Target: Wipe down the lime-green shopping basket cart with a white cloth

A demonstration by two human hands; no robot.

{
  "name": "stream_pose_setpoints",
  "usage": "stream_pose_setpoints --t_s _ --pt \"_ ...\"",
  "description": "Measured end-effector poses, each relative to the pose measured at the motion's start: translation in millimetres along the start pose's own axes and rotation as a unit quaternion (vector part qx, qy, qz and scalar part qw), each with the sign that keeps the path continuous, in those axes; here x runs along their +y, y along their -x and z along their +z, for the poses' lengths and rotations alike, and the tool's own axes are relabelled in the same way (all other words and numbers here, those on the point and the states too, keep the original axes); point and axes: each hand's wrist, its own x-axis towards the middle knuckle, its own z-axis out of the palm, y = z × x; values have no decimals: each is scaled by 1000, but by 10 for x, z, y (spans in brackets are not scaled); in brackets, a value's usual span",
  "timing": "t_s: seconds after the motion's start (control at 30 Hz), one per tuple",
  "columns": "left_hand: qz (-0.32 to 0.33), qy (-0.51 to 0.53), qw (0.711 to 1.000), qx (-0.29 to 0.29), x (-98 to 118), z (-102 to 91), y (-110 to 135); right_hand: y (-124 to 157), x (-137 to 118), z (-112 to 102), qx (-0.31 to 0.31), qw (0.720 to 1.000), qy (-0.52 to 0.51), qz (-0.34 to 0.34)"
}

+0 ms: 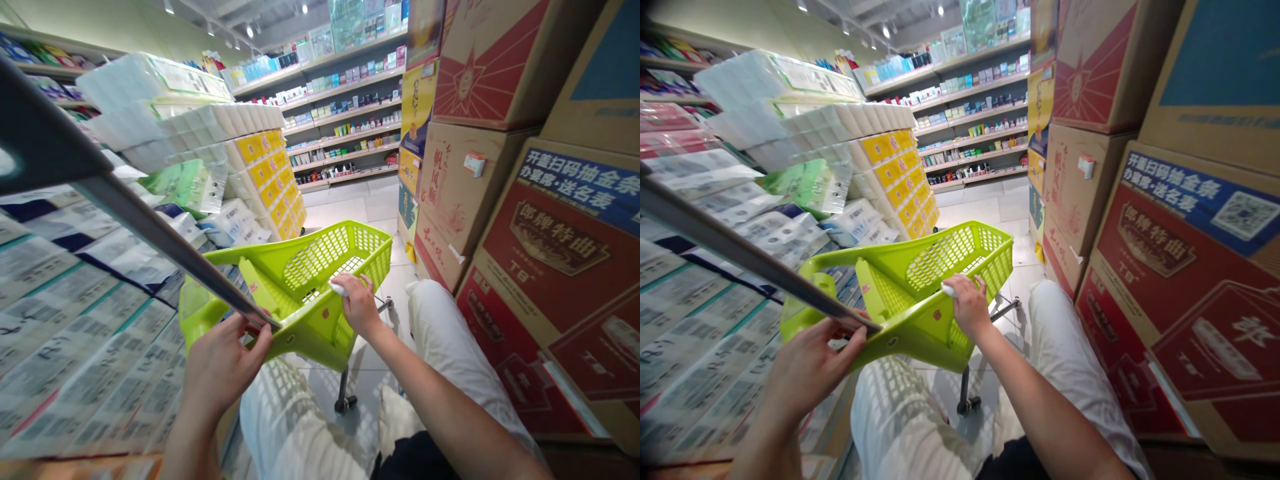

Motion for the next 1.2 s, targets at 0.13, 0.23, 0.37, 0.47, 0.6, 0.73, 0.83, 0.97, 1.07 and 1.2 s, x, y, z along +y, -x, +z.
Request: stream_pose_setpoints --t_s 0.13,0.23,0.37,0.47,0.6,0.73,0.83,0.97,1.07,1.2 --pt "-1 7 1000 11 -13 1 10 65 -337 14 11 999 -25 29" --pt "15 15 1000 21 -31 10 16 161 -763 40 -28 995 -84 -52" --pt "32 29 999 22 -98 12 32 178 -784 27 -49 990 -91 -93" --pt "31 28 999 10 -141 2 40 126 -438 -9 -41 997 -46 -46" --pt "25 33 999 6 -128 -10 45 105 -275 -24 -1 1000 -16 17" --pt "26 33 999 22 -84 -4 53 170 -693 9 -20 996 -77 -42" --pt "47 46 997 27 -119 4 43 185 -874 11 -66 988 -99 -98" --pt "92 83 992 16 -272 5 -14 124 -504 -16 -55 996 -39 -50" --pt "101 91 990 33 -390 -2 -28 79 -118 -34 -16 1000 11 3" --pt "51 91 951 291 -433 30 145 128 -61 -39 32 999 11 10"
